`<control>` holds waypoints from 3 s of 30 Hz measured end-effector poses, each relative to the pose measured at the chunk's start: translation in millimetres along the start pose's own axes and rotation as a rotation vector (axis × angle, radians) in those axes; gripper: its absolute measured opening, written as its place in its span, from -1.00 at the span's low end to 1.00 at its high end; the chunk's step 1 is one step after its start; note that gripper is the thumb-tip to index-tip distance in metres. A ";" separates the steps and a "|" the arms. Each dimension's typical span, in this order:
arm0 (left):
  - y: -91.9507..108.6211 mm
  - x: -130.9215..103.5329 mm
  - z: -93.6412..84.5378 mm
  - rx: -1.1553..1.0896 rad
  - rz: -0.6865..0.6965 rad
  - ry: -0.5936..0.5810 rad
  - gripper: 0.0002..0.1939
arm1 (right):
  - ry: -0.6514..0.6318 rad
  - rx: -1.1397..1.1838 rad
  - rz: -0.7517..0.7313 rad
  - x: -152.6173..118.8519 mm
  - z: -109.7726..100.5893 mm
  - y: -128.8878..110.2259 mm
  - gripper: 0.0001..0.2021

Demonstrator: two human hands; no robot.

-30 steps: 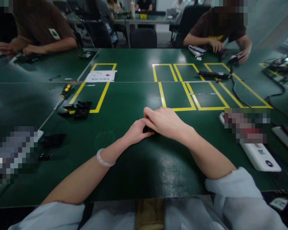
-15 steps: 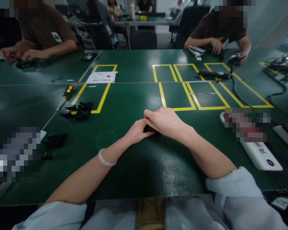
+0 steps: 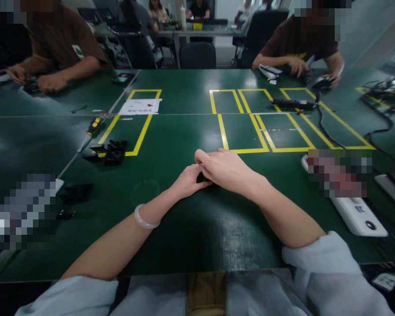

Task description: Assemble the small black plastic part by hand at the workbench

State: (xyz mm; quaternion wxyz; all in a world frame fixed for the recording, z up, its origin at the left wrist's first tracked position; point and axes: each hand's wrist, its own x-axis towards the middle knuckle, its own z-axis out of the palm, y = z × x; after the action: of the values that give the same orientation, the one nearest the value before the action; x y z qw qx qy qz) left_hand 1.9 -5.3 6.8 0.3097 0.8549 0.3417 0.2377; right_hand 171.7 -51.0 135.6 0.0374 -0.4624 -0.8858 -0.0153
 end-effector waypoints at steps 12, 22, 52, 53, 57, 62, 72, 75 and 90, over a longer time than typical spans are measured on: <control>-1.5 -0.6 -0.8 -0.010 0.051 0.010 -0.75 | 0.019 0.038 0.005 -2.3 -2.8 -4.0 -0.82; 1.5 -0.3 -1.4 -0.006 0.061 0.013 -0.70 | 0.021 0.018 0.037 -1.2 -0.2 -2.7 -0.73; -1.1 -0.6 0.7 0.003 0.022 0.018 -0.64 | 0.040 0.008 0.045 -1.4 1.9 -3.2 -0.80; -1.0 -0.8 0.8 0.006 0.016 0.017 -0.65 | 0.036 0.006 0.043 -1.0 1.9 -3.4 -0.78; 0.8 -0.2 -0.3 0.024 0.014 -0.001 -0.66 | 0.013 -0.021 0.041 1.4 3.9 -2.3 -0.78; 0.0 1.0 -0.4 0.011 0.037 0.012 -0.63 | 0.033 -0.002 0.049 -0.4 2.9 -2.9 -0.80; -0.3 -1.1 -0.1 0.017 0.011 0.009 -0.63 | 0.037 -0.021 0.045 2.2 5.7 -2.3 -0.79; 0.6 -0.1 -0.9 0.026 0.026 0.009 -0.64 | 0.032 -0.022 0.051 2.3 5.7 -2.2 -0.81; 1.6 -0.3 -1.4 0.046 0.017 0.012 -0.63 | 0.034 -0.038 0.043 3.2 9.9 -0.5 -0.80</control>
State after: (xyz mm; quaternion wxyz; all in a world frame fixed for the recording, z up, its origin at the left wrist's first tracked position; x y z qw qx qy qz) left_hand 1.5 -5.9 8.8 0.2859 0.8632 0.3417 0.2376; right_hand 168.9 -48.1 126.0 0.0441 -0.4815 -0.8745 -0.0393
